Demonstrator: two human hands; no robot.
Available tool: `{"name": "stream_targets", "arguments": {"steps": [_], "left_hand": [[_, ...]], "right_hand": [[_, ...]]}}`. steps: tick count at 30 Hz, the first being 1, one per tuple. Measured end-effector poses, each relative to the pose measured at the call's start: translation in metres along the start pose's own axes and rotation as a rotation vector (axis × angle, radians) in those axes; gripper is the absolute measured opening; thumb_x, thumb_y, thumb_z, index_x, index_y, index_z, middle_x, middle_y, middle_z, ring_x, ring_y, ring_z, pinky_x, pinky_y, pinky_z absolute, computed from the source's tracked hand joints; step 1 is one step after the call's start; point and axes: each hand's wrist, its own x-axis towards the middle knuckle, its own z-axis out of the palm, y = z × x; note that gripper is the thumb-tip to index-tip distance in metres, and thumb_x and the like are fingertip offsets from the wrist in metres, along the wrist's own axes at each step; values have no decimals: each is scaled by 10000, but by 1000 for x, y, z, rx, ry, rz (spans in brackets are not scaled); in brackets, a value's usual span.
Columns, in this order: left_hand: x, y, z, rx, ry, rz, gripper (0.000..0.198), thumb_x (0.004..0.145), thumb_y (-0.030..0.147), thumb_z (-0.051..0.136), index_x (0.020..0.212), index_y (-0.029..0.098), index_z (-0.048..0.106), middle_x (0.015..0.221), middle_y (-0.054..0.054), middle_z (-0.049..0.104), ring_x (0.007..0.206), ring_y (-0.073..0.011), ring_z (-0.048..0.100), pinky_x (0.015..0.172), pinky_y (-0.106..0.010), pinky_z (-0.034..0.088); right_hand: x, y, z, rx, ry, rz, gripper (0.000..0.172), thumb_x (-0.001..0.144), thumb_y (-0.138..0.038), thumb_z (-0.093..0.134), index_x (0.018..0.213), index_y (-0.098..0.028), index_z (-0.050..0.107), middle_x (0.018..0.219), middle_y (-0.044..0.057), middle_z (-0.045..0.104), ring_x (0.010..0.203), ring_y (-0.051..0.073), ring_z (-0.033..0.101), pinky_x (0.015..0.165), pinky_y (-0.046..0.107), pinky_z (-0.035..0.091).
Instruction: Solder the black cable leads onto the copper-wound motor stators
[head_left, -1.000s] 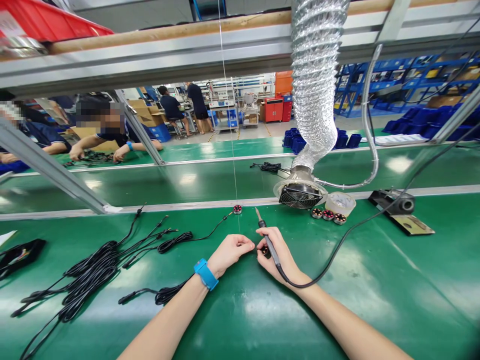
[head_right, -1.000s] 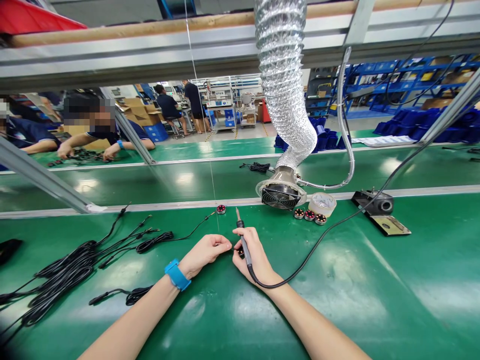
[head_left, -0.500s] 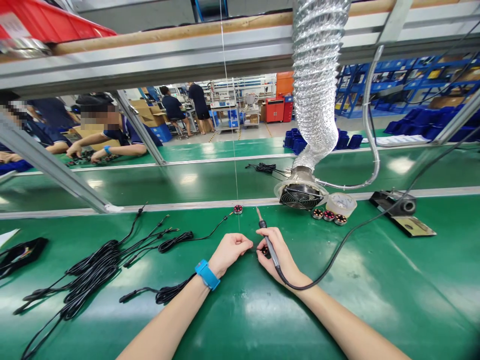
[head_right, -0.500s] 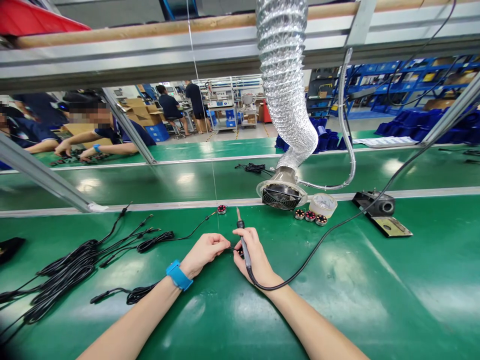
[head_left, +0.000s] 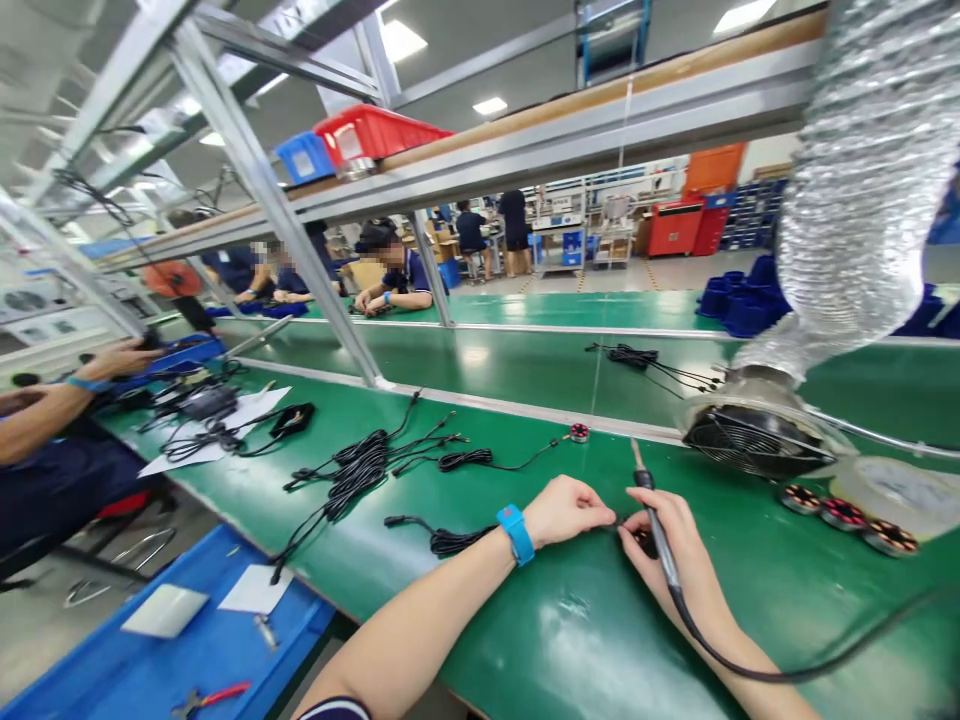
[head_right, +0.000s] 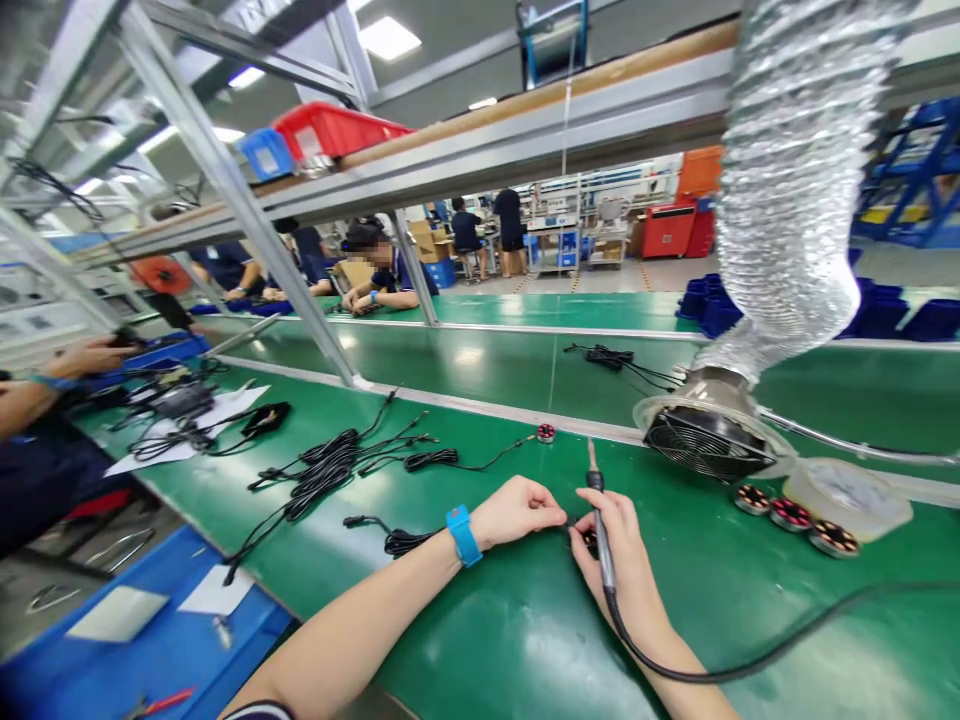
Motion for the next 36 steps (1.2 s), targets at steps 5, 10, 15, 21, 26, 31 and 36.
{"name": "stream_targets", "arguments": {"steps": [5,10,15,21,26,31,36], "left_hand": [[-1,-2,0,54,10,4,281,702,379,727,777,108,744,536,31,528,519,-85,410,526,-227,299],[-3,0,1,105,26,6,264,719,377,729,782,122,755,516,31,528,523,-95,452,539,-224,338],[-4,2,-1,124,-42,-11,212,729,343,727,747,132,729,514,37,539,527,-90,471,546,-214,362],[-2,0,2,-26,-210,-99,152,813,260,595,716,152,643,545,45,562,418,-63,439,471,-207,373],[0,-1,8,-283,-240,-131,211,820,292,591,697,120,602,605,-10,617,451,-89,566,429,-187,405],[-3,1,12,-372,-109,-85,221,774,315,619,732,98,619,625,-34,636,490,-91,594,403,-156,402],[-1,0,8,-320,-102,-69,364,746,460,647,762,98,606,628,-40,628,451,-97,555,377,-180,423]], "right_hand": [[-4,10,1,-105,6,-71,313,907,-311,514,1209,-227,520,952,76,564,879,179,633,740,298,545],[-1,6,-2,-116,8,-117,302,920,-343,508,1198,-228,537,956,70,547,763,149,633,707,280,545],[2,1,-4,-112,24,-146,298,922,-358,511,1194,-239,539,934,66,544,761,159,636,699,291,551],[-4,6,-2,-113,1,-136,283,936,-357,494,1194,-258,553,1081,83,540,814,155,649,751,300,556],[-5,-8,-1,-86,27,-78,222,930,-353,500,1098,-237,588,1053,68,572,809,157,650,727,280,546],[-3,-17,4,-2,58,76,170,917,-306,501,1048,-220,568,1007,56,608,878,174,636,778,296,543],[3,-16,5,117,73,136,185,923,-236,464,1083,-202,550,1034,68,598,866,158,659,810,298,551]]}}
